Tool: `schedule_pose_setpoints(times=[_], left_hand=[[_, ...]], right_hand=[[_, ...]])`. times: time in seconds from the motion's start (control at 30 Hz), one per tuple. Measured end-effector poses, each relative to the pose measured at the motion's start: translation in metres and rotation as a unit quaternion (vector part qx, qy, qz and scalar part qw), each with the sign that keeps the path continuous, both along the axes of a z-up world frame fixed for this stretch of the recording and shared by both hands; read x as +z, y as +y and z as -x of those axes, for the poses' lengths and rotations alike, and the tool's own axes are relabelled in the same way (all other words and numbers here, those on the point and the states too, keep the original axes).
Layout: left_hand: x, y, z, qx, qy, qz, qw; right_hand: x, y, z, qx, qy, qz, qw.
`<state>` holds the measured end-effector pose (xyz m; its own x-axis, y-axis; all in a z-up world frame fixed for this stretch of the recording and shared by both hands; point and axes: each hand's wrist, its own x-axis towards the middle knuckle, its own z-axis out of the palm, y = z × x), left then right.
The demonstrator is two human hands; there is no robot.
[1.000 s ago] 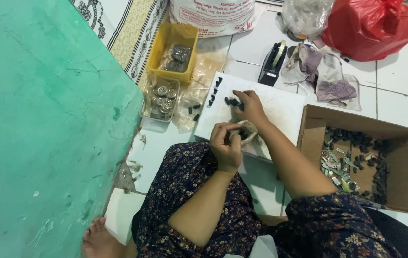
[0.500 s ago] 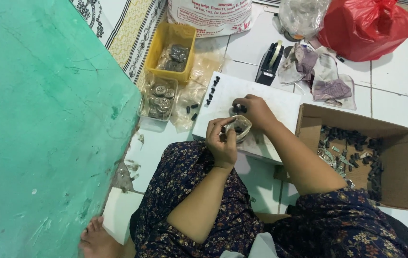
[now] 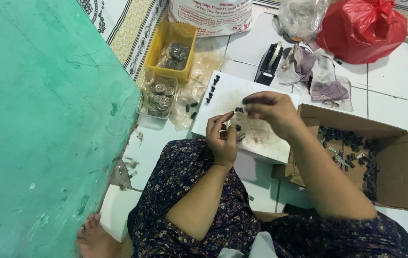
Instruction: The person is sorting and cleaning small metal glass railing components, inspecting each piece before placing it into a plastic bag.
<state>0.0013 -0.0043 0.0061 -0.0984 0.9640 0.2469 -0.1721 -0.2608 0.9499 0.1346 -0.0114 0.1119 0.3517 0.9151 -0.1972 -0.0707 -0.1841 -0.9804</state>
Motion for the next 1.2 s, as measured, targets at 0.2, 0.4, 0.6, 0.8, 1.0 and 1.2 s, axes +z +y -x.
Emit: schedule_pose_setpoints(times=[0.2, 0.4, 0.6, 0.8, 1.0, 1.2], left_hand=[[-0.017, 0.004, -0.001, 0.006, -0.02, 0.003, 1.0], [-0.007, 0.002, 0.0, 0.035, 0.01, 0.003, 0.999], [-0.012, 0.003, -0.002, 0.046, 0.031, 0.003, 0.998], [-0.004, 0.002, 0.001, 0.05, 0.04, 0.001, 0.998], [-0.001, 0.001, 0.0, 0.045, 0.031, 0.002, 0.998], [-0.012, 0.002, -0.004, 0.044, 0.036, 0.001, 0.998]], right_hand=[[-0.016, 0.004, 0.016, 0.133, -0.27, 0.008, 0.954], [-0.076, 0.031, -0.035, 0.049, -0.307, -0.052, 0.949], [-0.108, 0.03, -0.029, 0.236, -0.54, -0.031, 0.807], [-0.15, 0.024, -0.04, 0.2, -0.606, -0.065, 0.767], [-0.137, 0.019, -0.053, 0.165, -0.515, 0.065, 0.838], [-0.129, 0.014, -0.068, 0.106, -0.404, 0.093, 0.904]])
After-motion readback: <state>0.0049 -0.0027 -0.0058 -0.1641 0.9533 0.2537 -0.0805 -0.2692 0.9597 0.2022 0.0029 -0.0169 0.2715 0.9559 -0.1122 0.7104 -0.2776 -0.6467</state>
